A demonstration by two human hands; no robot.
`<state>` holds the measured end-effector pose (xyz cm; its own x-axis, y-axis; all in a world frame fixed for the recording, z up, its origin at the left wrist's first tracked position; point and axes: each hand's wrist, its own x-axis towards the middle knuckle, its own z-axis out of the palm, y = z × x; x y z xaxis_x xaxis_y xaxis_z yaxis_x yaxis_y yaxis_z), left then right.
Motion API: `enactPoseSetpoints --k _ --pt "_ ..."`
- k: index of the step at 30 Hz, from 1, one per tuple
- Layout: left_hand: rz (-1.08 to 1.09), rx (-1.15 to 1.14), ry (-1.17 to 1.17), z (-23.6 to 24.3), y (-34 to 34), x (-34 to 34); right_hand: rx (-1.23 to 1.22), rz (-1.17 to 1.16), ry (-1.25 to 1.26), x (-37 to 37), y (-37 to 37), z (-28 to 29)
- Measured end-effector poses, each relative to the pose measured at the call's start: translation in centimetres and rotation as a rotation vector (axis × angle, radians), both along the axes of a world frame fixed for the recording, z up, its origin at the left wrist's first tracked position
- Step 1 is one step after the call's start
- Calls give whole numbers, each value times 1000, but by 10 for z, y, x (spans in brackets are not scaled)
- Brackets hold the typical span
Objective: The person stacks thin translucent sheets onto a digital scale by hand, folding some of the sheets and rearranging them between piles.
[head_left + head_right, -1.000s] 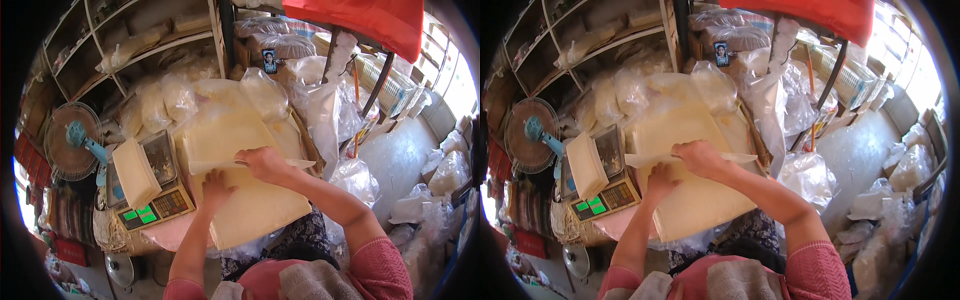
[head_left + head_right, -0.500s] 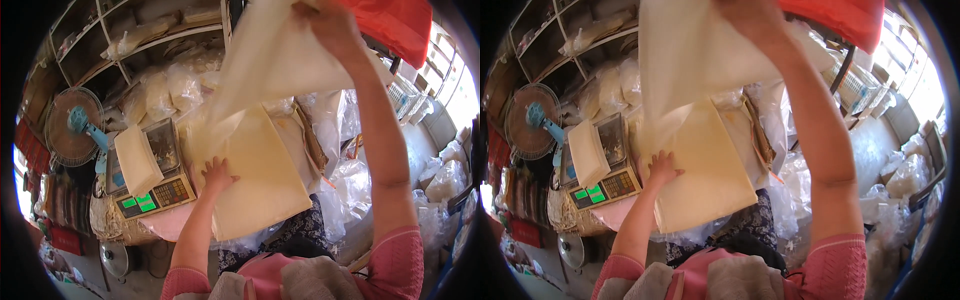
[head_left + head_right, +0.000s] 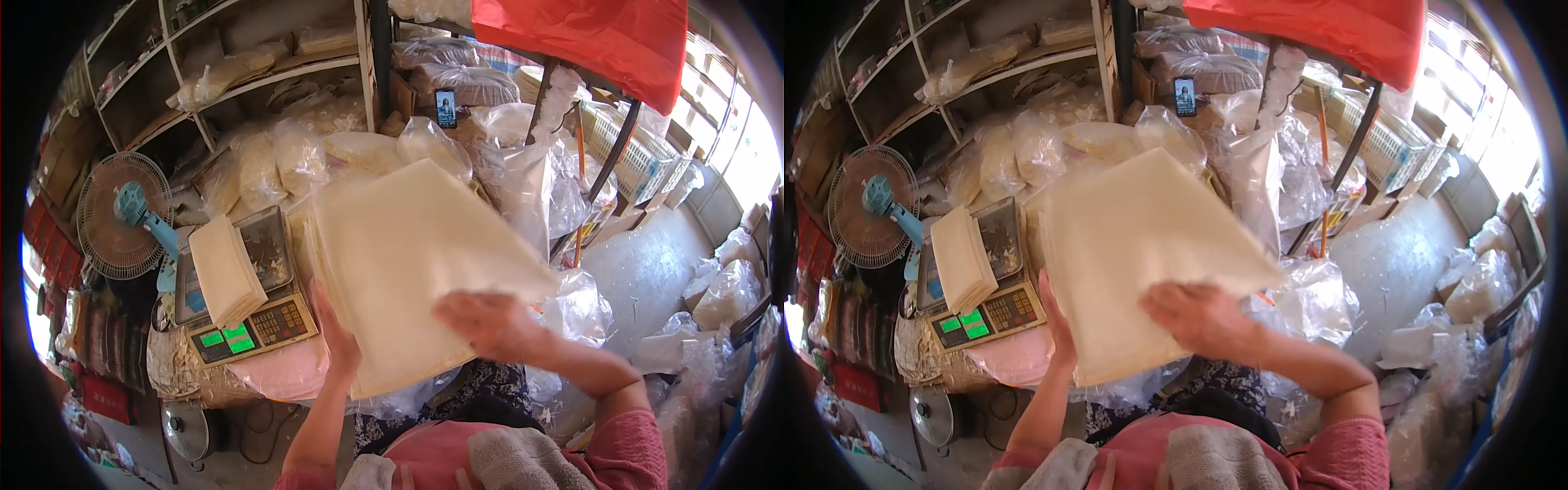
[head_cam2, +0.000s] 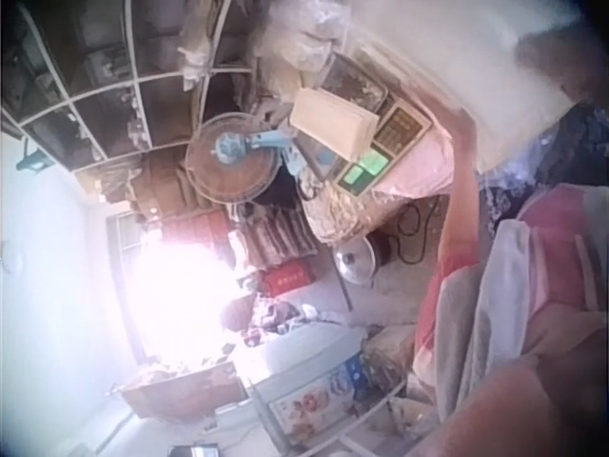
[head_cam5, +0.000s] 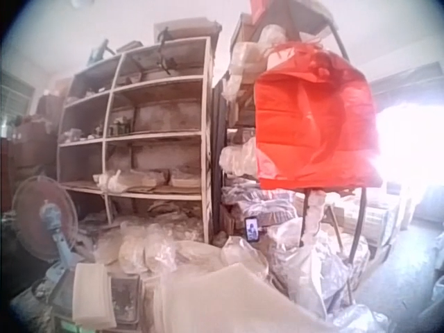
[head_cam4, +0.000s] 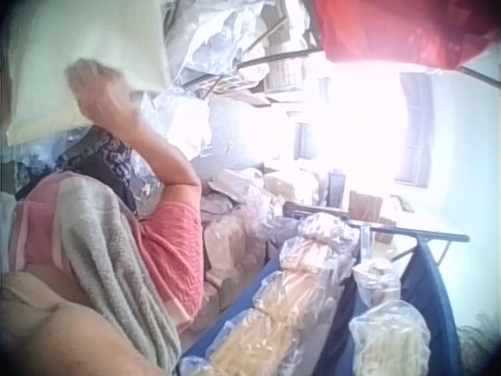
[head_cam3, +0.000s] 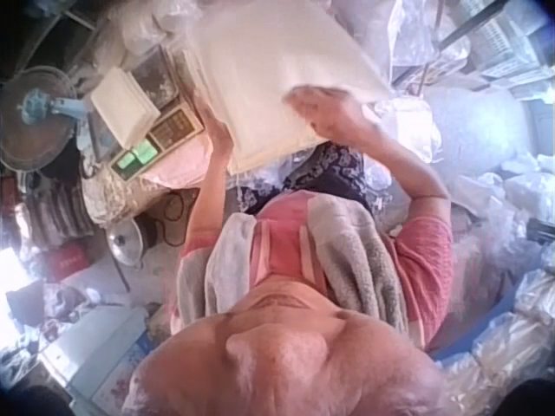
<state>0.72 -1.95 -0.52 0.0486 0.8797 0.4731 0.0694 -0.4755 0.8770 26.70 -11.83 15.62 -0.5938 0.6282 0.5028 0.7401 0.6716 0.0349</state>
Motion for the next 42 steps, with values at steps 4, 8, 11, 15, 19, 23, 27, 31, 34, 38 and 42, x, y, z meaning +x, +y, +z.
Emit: enactPoseSetpoints --k 4,8,11,15,19,23,27,31,34,38,42 --pt "-26 454 973 8 -26 -32 -239 16 99 -3 -14 -88" --pt "-138 272 887 -23 -17 -61 -408 -332 -375 55 -8 -134" --pt "-86 -113 836 -18 -23 -70 -878 -326 15 95 1 -90" --pt "-116 -531 254 -12 -32 -80 -945 -48 1086 124 -3 -65" --pt "-101 -718 -22 -30 -30 -82 -1029 -188 1117 111 26 -105" --pt "144 -704 248 -15 -9 -68 -951 -326 1093 77 82 -140" --pt "558 -52 725 -7 -3 -37 -780 -487 1129 66 127 -180" --pt "245 181 993 -10 -11 -20 -582 -728 813 63 140 -200" --pt "65 -16 1156 -22 -21 -15 -657 -809 689 58 138 -194" --pt "91 44 1186 -31 -23 -20 -572 -858 406 29 117 -154" --pt "127 135 1190 -38 -24 -18 -272 -510 173 10 86 -181"
